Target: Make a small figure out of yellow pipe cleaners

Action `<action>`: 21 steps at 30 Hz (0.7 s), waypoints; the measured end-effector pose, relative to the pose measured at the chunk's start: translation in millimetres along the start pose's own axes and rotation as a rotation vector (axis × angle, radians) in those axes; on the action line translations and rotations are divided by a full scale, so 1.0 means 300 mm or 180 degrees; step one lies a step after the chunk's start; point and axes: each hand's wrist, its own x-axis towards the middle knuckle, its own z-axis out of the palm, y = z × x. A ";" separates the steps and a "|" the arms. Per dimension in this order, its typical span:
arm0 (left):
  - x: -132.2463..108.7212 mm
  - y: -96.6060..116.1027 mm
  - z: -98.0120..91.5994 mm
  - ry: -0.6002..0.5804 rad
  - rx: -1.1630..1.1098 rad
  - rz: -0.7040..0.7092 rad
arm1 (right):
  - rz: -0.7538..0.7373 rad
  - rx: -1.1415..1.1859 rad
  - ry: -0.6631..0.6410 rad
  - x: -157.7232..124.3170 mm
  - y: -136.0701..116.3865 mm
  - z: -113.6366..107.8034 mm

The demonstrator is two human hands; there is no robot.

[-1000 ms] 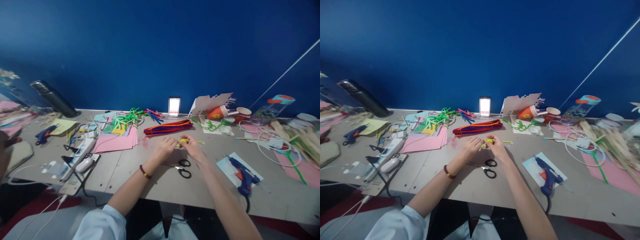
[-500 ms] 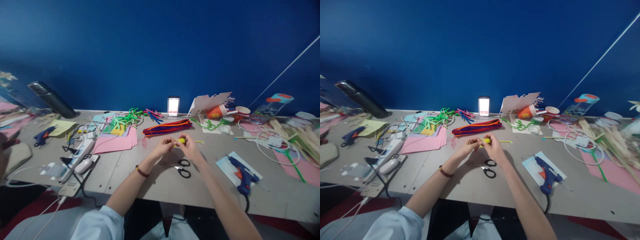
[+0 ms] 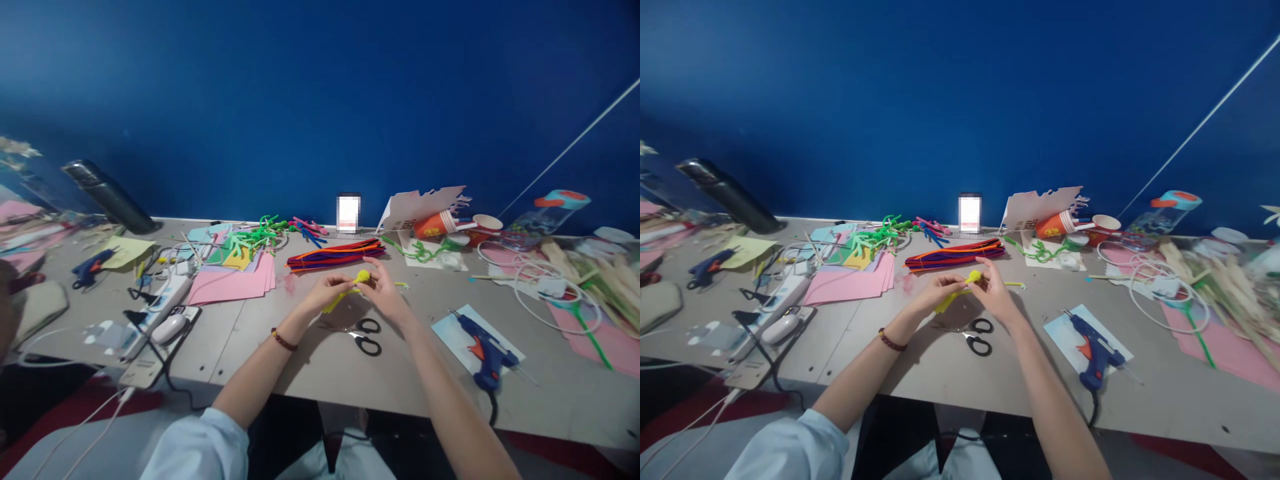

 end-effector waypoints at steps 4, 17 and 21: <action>0.007 -0.002 -0.010 0.0177 -0.0321 -0.0065 | -0.0028 -0.0273 0.0099 0.005 0.001 -0.007; 0.022 -0.010 -0.017 0.0768 -0.0135 0.0217 | -0.0163 -0.3037 0.1312 -0.301 -0.096 -0.161; 0.020 -0.013 -0.012 0.0789 -0.0211 0.0216 | 0.0450 -0.3707 0.2148 -0.509 -0.083 -0.260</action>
